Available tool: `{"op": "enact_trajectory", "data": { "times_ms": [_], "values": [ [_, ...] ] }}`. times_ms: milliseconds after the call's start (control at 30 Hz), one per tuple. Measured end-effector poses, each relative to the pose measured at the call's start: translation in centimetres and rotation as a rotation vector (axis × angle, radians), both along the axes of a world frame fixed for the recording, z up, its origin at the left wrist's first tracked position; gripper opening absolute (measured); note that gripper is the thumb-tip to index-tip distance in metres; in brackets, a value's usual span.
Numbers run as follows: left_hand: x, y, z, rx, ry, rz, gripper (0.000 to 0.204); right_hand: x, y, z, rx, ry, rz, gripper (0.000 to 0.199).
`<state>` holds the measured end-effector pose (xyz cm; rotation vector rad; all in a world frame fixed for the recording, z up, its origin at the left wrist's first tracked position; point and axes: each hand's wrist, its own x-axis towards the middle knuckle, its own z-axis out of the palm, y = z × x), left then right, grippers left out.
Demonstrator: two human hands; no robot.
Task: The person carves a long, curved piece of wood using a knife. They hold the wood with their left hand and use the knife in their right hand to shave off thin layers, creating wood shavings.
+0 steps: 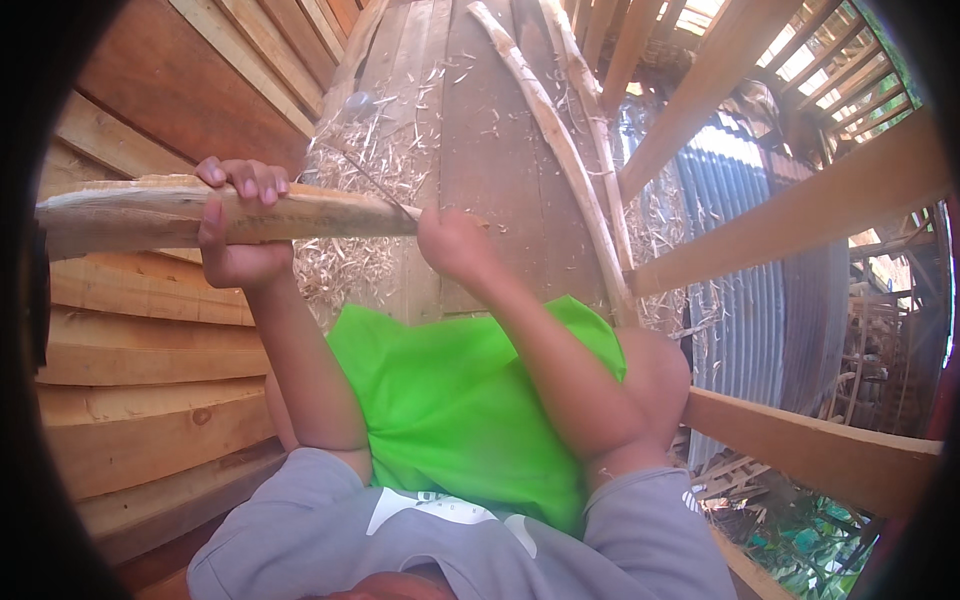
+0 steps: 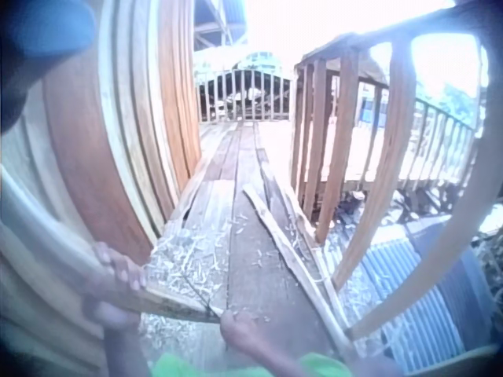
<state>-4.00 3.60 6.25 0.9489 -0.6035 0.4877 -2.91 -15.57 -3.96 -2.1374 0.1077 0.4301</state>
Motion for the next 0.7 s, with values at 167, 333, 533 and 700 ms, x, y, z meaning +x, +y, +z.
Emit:
{"op": "enact_trajectory", "data": {
  "times_ms": [167, 333, 533, 700],
  "values": [
    [0.1, 0.1, 0.0, -0.004, 0.013, 0.009, 0.025, -1.2, 0.2, -0.2, -0.076, -0.114, -0.089, 0.055],
    [0.2, 0.3, -0.1, -0.001, -0.004, 0.000, 0.025, -1.5, -0.1, 2.4, -0.104, -0.069, -0.006, 0.054],
    [-0.2, -0.2, -0.5, 0.007, -0.012, -0.005, 0.025, -1.2, -0.1, 3.2, -0.055, 0.001, 0.064, 0.054],
    [-0.1, 0.0, -0.3, 0.017, -0.001, 0.016, 0.025, -1.6, 0.2, 4.3, -0.166, -0.037, 0.021, 0.053]
  ]
}}
